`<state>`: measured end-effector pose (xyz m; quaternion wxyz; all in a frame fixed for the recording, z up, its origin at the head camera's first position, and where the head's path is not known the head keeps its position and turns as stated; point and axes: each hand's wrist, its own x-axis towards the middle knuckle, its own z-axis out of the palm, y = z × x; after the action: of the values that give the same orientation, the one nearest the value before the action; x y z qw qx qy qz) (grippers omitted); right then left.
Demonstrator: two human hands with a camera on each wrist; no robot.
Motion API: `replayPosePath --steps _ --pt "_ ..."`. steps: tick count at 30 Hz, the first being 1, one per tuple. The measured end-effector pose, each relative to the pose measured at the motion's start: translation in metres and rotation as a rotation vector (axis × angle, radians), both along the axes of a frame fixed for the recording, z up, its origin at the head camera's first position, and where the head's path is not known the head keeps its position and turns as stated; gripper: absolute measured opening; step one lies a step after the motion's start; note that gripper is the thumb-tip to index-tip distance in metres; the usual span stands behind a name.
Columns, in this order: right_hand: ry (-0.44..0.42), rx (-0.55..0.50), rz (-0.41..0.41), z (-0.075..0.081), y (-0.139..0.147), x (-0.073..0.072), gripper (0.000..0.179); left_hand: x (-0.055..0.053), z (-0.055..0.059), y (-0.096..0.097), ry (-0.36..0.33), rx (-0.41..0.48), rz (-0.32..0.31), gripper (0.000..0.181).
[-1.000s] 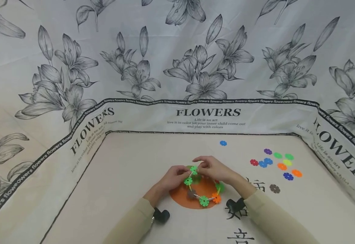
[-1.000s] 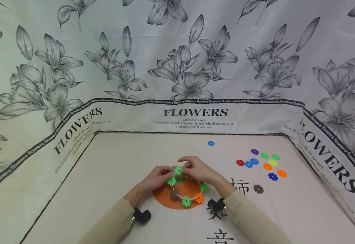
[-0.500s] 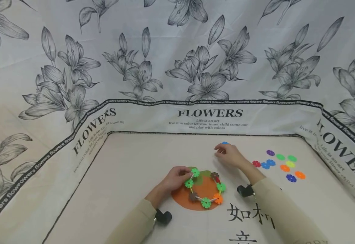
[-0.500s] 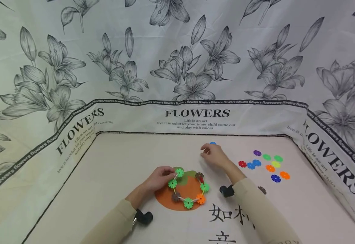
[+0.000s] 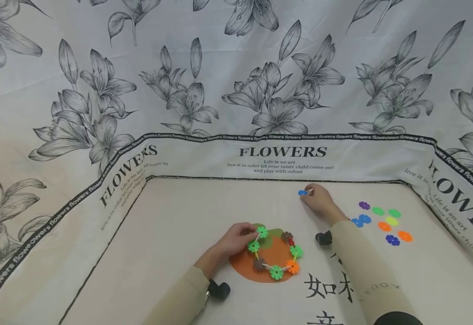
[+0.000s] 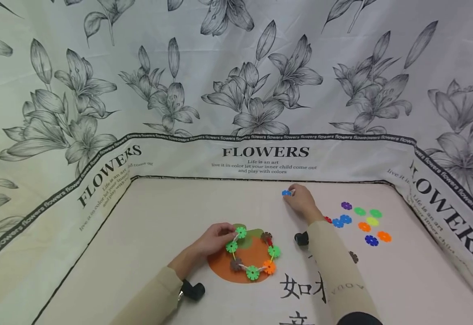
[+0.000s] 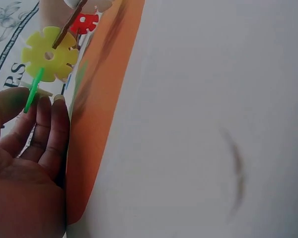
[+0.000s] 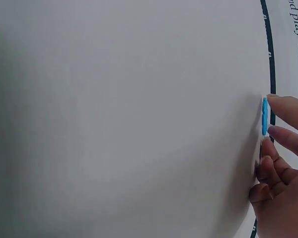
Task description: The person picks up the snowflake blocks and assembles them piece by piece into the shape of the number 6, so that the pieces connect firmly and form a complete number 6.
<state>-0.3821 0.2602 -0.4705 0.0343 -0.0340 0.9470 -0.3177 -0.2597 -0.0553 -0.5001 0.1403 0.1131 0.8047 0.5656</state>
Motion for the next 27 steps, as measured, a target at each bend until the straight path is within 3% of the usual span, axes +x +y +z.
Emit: replayPosePath --steps 5,11,21,27 --pt "0.011 0.031 -0.028 -0.003 -0.004 0.001 0.04 -0.002 0.002 -0.001 -0.015 0.025 -0.004 0.015" --pt "0.013 -0.021 0.003 -0.006 -0.008 0.009 0.038 -0.003 0.0 -0.003 -0.014 0.031 -0.007 0.018" --pt "-0.064 -0.073 0.103 0.007 -0.01 0.039 0.03 0.0 0.002 -0.004 -0.015 0.025 0.004 0.019" --pt "-0.057 -0.174 0.176 0.017 -0.017 0.064 0.025 0.0 0.002 -0.002 -0.022 0.022 0.003 0.018"
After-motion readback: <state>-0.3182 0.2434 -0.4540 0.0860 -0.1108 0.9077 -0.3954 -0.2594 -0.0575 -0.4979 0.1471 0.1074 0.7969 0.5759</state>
